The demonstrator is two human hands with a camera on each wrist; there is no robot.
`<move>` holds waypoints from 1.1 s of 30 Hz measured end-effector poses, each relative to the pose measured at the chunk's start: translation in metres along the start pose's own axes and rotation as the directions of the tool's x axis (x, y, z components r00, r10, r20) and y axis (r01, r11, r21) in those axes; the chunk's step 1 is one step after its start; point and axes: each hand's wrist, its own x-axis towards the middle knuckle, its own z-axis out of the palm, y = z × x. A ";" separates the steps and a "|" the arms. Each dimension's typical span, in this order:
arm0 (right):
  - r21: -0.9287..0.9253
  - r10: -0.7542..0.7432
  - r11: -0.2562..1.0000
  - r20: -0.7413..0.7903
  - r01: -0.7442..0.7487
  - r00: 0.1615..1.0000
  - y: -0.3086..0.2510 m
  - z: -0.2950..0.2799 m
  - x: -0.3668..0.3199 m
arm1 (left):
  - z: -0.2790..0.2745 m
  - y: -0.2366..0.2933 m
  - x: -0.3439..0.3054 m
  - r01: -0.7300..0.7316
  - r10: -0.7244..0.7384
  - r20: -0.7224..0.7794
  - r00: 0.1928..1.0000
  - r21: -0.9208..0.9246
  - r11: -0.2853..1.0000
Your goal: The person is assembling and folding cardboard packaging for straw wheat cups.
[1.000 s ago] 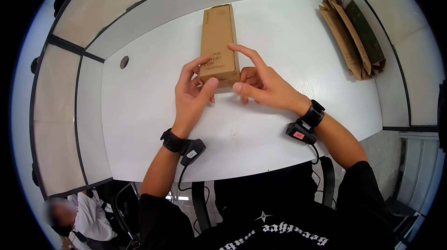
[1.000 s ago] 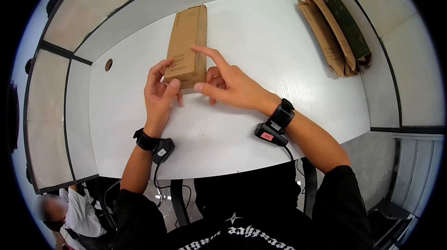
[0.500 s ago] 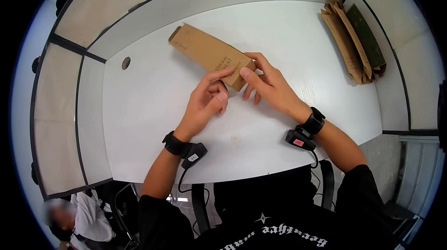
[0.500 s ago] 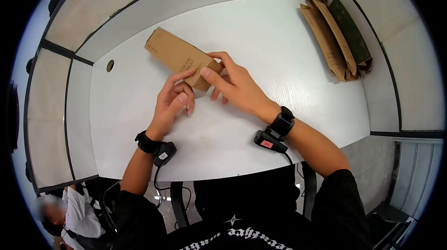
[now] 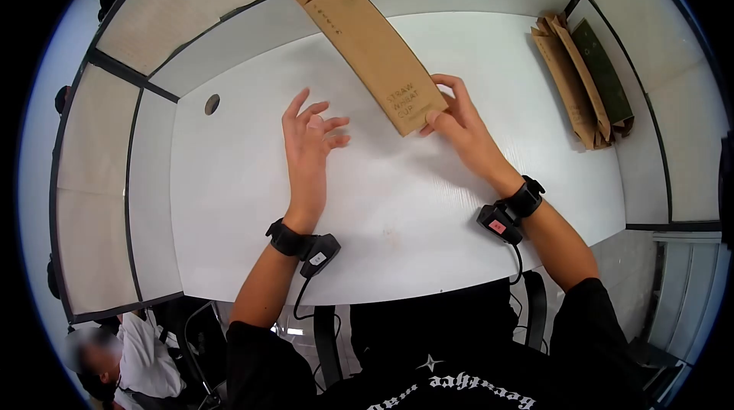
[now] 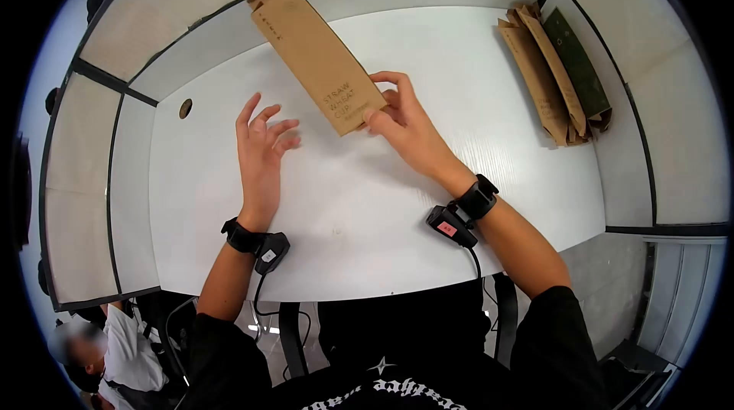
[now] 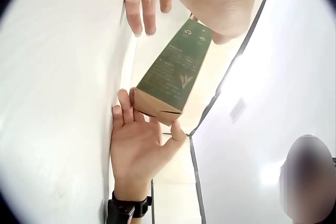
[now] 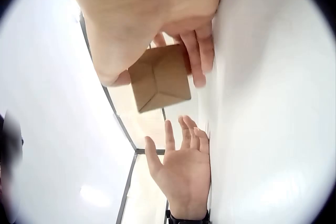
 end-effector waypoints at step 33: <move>0.195 0.123 0.974 -0.015 -0.118 0.992 -0.022 0.014 -0.004 | 0.002 0.004 -0.007 0.015 -0.045 0.355 0.934 0.088 0.996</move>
